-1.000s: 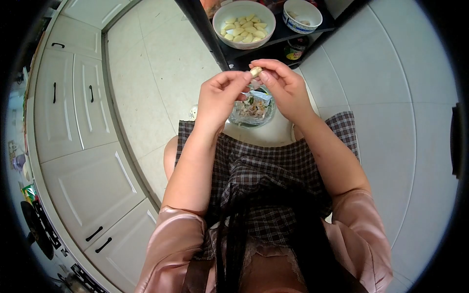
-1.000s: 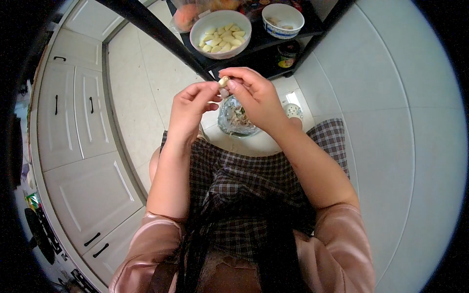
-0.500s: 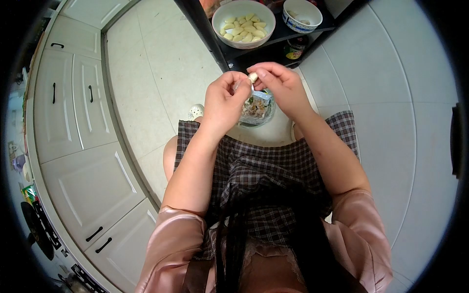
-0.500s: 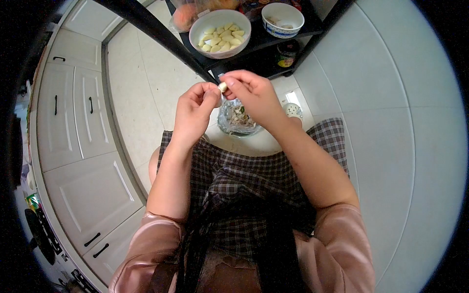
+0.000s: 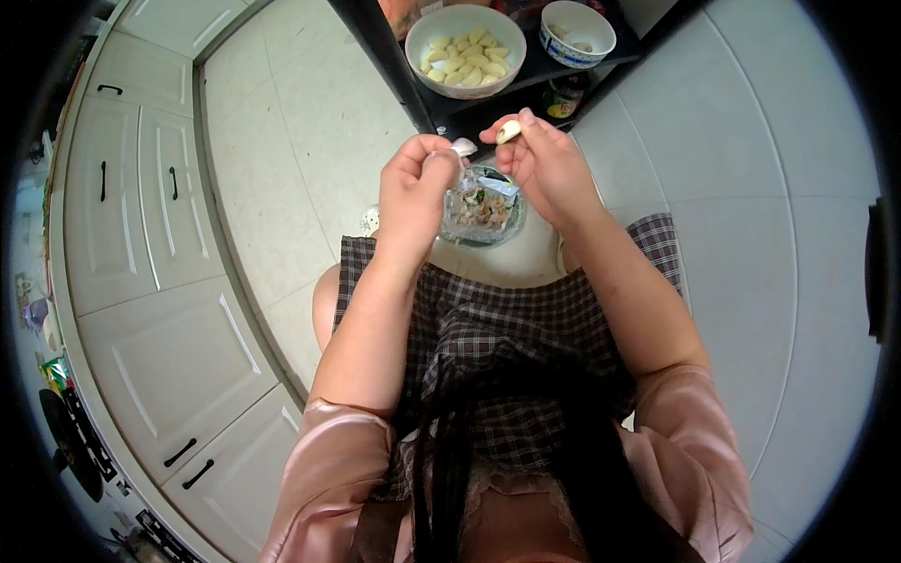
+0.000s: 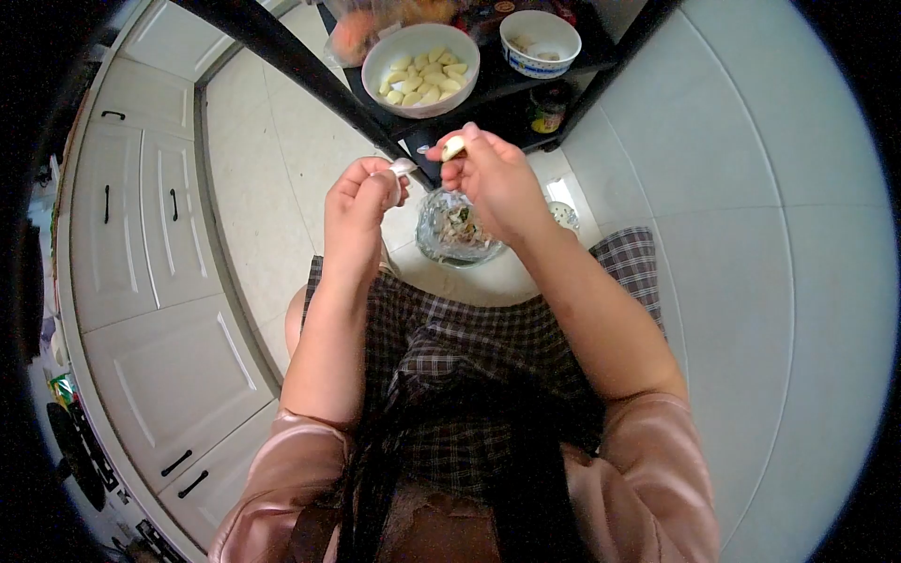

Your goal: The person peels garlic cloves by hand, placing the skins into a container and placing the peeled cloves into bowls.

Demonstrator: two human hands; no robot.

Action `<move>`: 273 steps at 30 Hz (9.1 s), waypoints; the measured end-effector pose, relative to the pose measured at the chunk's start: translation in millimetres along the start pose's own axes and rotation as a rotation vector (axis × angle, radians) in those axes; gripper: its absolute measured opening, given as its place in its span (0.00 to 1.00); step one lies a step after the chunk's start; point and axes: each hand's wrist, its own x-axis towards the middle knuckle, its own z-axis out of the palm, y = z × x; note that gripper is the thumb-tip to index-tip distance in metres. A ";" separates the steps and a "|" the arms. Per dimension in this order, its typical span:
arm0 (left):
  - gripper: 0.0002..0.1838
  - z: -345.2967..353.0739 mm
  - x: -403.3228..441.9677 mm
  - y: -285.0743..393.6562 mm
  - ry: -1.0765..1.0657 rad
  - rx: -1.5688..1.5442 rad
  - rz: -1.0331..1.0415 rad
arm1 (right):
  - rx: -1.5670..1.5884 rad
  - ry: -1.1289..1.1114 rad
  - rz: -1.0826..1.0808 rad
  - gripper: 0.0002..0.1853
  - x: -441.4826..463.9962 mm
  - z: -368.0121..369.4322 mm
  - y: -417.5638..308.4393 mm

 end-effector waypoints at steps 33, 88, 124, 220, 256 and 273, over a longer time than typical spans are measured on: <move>0.06 3.4 -2.4 3.6 -0.029 0.304 0.058 | -0.488 -0.046 -0.120 0.12 -8.3 5.8 -6.8; 0.06 2.0 3.3 2.8 0.035 -0.028 -0.102 | -0.212 -0.119 -0.029 0.09 -12.9 -1.3 -12.3; 0.08 9.1 -1.4 -3.3 0.048 0.275 0.200 | -0.041 -0.115 0.110 0.06 -7.6 -9.1 -8.6; 0.14 21.4 21.4 -11.0 0.000 -1.249 -0.356 | -0.148 0.236 -0.511 0.24 1.3 -12.2 -42.6; 0.14 25.0 -2.1 0.1 0.076 -0.392 -0.253 | -0.395 -0.149 -0.167 0.13 -20.0 9.5 -12.1; 0.10 21.0 -7.8 9.3 0.050 0.071 -0.038 | -0.507 -0.086 -0.214 0.12 -21.3 0.3 -18.9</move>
